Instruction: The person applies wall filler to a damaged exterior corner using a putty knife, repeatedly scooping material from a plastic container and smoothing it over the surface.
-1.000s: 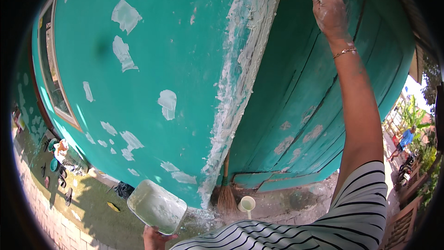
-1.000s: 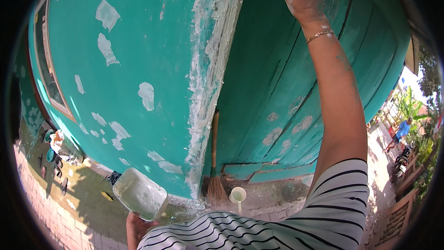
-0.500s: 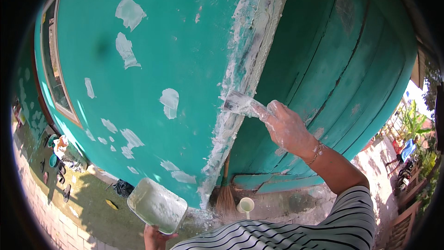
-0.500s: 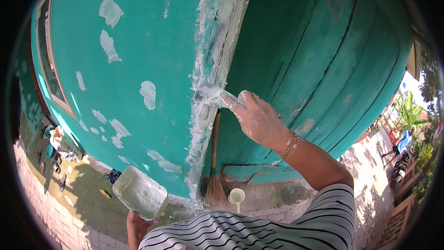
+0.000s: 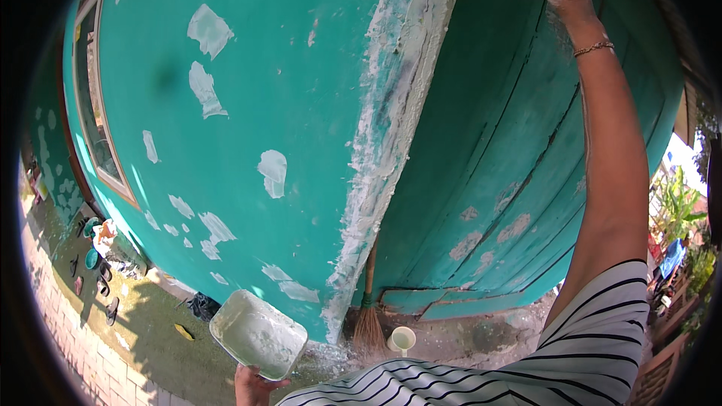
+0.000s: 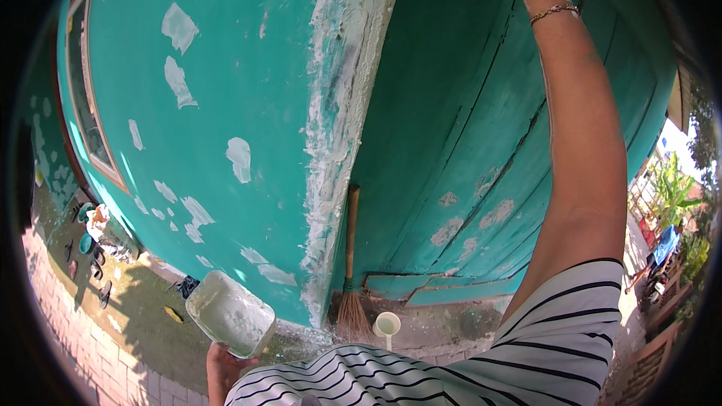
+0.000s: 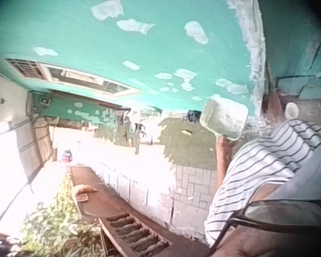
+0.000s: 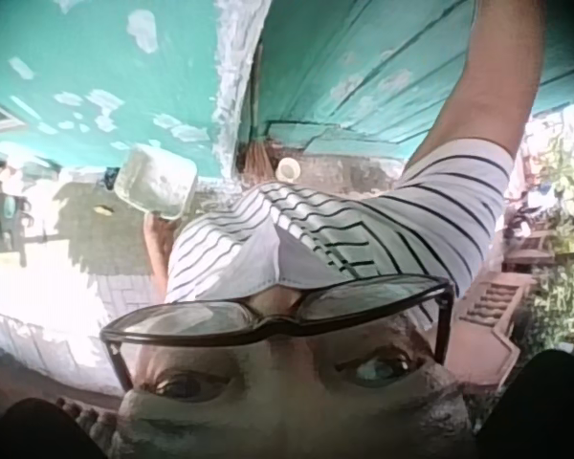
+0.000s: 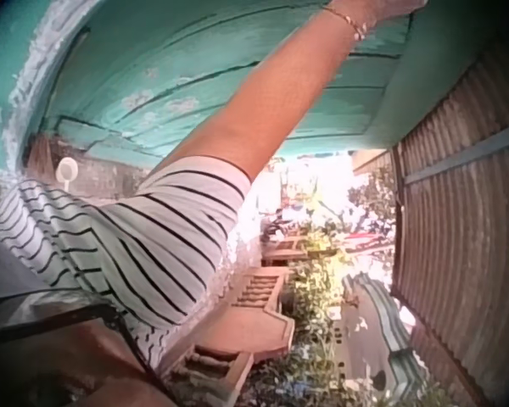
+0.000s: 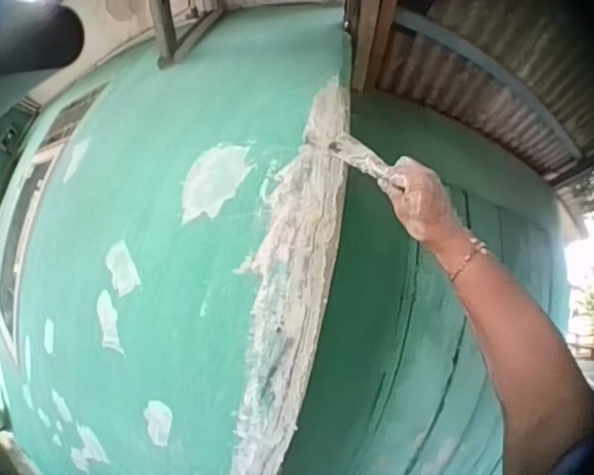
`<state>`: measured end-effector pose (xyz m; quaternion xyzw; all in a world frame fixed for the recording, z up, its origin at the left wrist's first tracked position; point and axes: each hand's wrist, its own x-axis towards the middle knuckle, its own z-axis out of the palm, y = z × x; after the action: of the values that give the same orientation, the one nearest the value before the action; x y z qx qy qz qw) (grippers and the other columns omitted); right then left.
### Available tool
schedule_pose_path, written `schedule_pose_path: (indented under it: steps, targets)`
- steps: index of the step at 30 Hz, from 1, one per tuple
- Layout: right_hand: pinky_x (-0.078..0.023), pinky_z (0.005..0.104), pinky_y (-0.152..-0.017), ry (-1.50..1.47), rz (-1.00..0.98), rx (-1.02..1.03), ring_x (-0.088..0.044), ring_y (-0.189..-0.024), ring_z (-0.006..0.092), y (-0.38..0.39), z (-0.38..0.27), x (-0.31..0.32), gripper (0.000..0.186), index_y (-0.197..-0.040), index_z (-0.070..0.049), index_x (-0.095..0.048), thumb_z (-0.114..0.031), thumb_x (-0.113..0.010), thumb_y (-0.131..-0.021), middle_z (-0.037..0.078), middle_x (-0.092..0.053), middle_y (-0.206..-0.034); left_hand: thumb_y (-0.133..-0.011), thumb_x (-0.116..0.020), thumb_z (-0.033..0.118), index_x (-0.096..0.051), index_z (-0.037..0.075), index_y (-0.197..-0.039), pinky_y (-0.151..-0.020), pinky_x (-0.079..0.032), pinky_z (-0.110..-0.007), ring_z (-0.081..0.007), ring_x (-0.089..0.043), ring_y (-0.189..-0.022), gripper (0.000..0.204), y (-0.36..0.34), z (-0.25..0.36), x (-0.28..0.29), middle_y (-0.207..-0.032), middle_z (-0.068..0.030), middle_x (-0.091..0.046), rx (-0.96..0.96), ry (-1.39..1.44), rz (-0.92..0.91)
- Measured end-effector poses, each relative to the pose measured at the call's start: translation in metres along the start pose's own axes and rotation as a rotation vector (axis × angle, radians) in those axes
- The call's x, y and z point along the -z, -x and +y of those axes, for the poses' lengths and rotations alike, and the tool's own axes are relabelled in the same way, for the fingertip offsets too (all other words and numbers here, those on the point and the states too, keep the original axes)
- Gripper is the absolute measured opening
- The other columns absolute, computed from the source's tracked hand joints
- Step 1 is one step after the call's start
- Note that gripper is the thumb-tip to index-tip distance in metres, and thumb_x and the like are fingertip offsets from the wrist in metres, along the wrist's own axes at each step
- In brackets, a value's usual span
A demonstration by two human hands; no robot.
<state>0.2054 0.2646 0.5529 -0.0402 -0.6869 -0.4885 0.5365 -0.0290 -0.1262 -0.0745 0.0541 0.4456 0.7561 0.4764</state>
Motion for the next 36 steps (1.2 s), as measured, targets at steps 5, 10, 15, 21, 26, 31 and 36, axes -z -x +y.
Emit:
schedule_pose_path:
  steps: [5, 10, 15, 21, 26, 31, 36]
  targets:
    - [-0.05, 0.0438, -0.075, -0.144, -0.228, -0.057, -0.059, -0.088, 0.0343, 0.06, -0.029, -0.021, 0.042, -0.134, -0.016, -0.061, -0.012, -0.063, -0.092, 0.012, -0.056, -0.097, -0.089, -0.062, 0.034, -0.042, 0.01, -0.143, -0.07, -0.063, -0.053, -0.0344, -0.065, -0.11, 0.062, -0.006, -0.009, 0.011, -0.132, -0.0134, -0.06, 0.02, 0.034, -0.021]
    - [-0.054, 0.0403, -0.068, -0.376, -0.663, 0.094, -0.058, -0.083, 0.0305, 0.199, -0.185, 0.033, 0.055, -0.139, -0.007, -0.057, -0.005, -0.06, -0.084, 0.014, -0.051, -0.094, -0.089, -0.062, 0.036, -0.042, 0.009, -0.143, -0.07, -0.063, -0.052, -0.0341, -0.065, -0.11, 0.064, 0.005, -0.007, 0.01, -0.132, -0.0134, -0.06, -0.039, 0.04, -0.031]
    - [-0.052, 0.0362, -0.068, -0.376, -0.712, 0.179, -0.058, -0.086, 0.0247, 0.218, -0.198, 0.038, 0.047, -0.132, -0.012, -0.064, -0.008, -0.058, -0.085, 0.009, -0.053, -0.092, -0.091, -0.06, 0.032, -0.042, 0.007, -0.142, -0.069, -0.064, -0.051, -0.0339, -0.066, -0.108, 0.059, 0.012, 0.005, -0.002, -0.131, -0.0147, -0.06, -0.034, 0.016, -0.006]
    - [-0.057, 0.0373, -0.074, 0.126, -0.158, 0.208, -0.063, -0.095, 0.0264, 0.103, -0.068, -0.013, 0.058, -0.137, -0.024, -0.061, -0.007, -0.064, -0.082, 0.007, -0.06, -0.107, -0.091, -0.06, 0.031, -0.043, 0.006, -0.141, -0.071, -0.063, -0.053, -0.0344, -0.066, -0.107, 0.058, 0.007, -0.003, 0.001, -0.131, -0.0156, -0.06, -0.04, 0.044, -0.02]
    - [-0.052, 0.0469, -0.078, 0.337, 0.155, 0.074, -0.062, -0.09, 0.037, -0.013, -0.022, 0.001, 0.009, -0.09, -0.001, -0.067, -0.009, -0.064, -0.086, 0.018, -0.059, -0.092, -0.091, -0.06, 0.031, -0.043, 0.008, -0.141, -0.073, -0.062, -0.055, -0.0357, -0.066, -0.108, 0.058, 0.005, -0.009, -0.001, -0.129, -0.0158, -0.061, 0.002, 0.036, -0.006]
    - [-0.054, 0.0424, -0.073, 0.223, 0.006, 0.037, -0.062, -0.085, 0.0331, 0.007, -0.008, -0.021, 0.022, -0.115, -0.012, -0.064, -0.015, -0.061, -0.093, 0.012, -0.06, -0.091, -0.091, -0.063, 0.034, -0.043, 0.009, -0.141, -0.073, -0.062, -0.056, -0.0364, -0.066, -0.107, 0.06, 0.004, -0.014, -0.011, -0.129, -0.0154, -0.061, -0.025, 0.044, 0.007]
    - [-0.05, 0.0479, -0.067, -0.439, -0.503, -0.106, -0.057, -0.078, 0.0382, 0.121, -0.125, 0.021, 0.041, -0.135, -0.016, -0.059, -0.012, -0.059, -0.095, 0.015, -0.053, -0.088, -0.092, -0.062, 0.035, -0.043, 0.007, -0.141, -0.073, -0.062, -0.056, -0.0365, -0.066, -0.107, 0.059, 0.005, -0.023, -0.009, -0.13, -0.0153, -0.061, -0.032, 0.089, 0.014]
